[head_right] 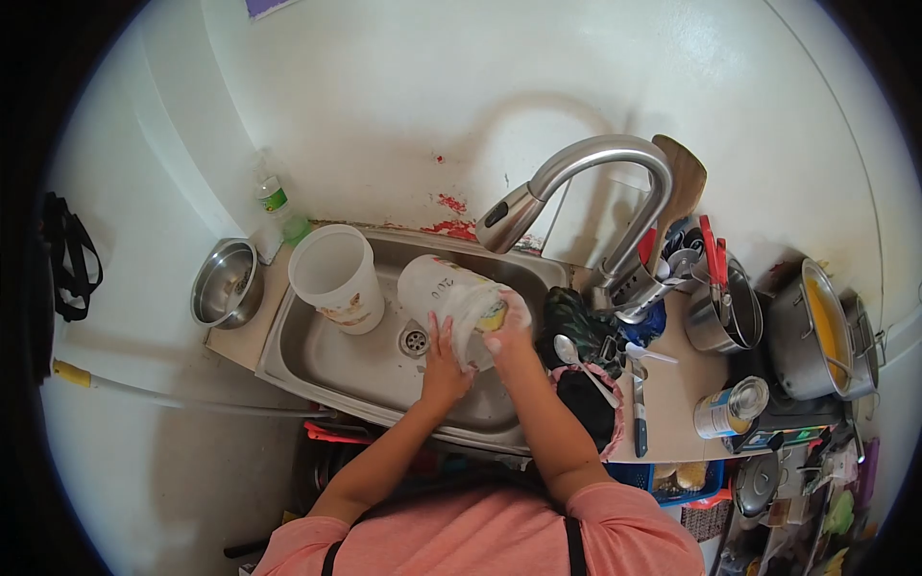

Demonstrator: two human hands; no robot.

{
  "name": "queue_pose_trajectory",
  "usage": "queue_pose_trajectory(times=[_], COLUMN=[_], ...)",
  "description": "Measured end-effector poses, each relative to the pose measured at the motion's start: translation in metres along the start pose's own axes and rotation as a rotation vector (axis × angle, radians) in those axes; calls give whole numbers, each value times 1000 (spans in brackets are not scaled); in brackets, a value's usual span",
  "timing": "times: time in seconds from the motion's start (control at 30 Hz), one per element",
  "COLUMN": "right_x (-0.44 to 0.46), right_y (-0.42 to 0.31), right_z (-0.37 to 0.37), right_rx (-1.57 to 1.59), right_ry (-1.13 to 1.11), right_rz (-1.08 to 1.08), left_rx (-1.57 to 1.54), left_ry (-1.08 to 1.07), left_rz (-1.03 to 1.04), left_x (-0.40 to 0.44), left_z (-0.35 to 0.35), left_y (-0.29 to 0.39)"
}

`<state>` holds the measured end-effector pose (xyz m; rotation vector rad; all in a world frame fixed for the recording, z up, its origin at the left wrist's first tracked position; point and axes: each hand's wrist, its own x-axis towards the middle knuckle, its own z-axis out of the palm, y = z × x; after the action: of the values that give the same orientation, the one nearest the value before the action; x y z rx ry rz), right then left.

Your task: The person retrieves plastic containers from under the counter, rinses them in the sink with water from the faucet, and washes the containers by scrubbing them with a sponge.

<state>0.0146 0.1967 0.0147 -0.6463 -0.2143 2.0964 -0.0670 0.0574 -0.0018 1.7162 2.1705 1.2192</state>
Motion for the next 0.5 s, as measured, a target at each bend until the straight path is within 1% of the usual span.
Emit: queue_pose_trajectory(times=[0.03, 0.07, 0.13, 0.17, 0.23, 0.27, 0.37, 0.43, 0.47, 0.5], right_x=[-5, -11, -20, -25, -39, -43, -43, -29, -24, -21], right_y=[2, 6, 26, 33, 33, 33, 0, -10, -12, -11], right_z=[3, 13, 19, 20, 27, 31, 29, 20, 20, 18], right_rx=[-76, -153, -346, -441, -428, -423, -162, -144, -136, -100], right_ry=[-23, -49, -158, -212, -258, -281, -239, -110, -46, -55], right_rz=[14, 29, -134, -216, -147, -112, 180, 114, 78, 93], left_rx=[53, 44, 29, -39, -178, -152, -106, -125, -155, -186], left_ry=[-4, 14, 49, -43, -230, -213, -152, -96, -115, -137], left_rz=[-5, -1, 5, -102, -313, -291, -220, -167, -195, -220], left_x=[4, 9, 21, 27, 37, 36, 30, 27, 27, 26], left_z=[-3, -4, -7, -18, -47, -45, -31, -23, -25, -28], left_y=[3, 5, 6, 14, 35, 32, 16, 12, 16, 22])
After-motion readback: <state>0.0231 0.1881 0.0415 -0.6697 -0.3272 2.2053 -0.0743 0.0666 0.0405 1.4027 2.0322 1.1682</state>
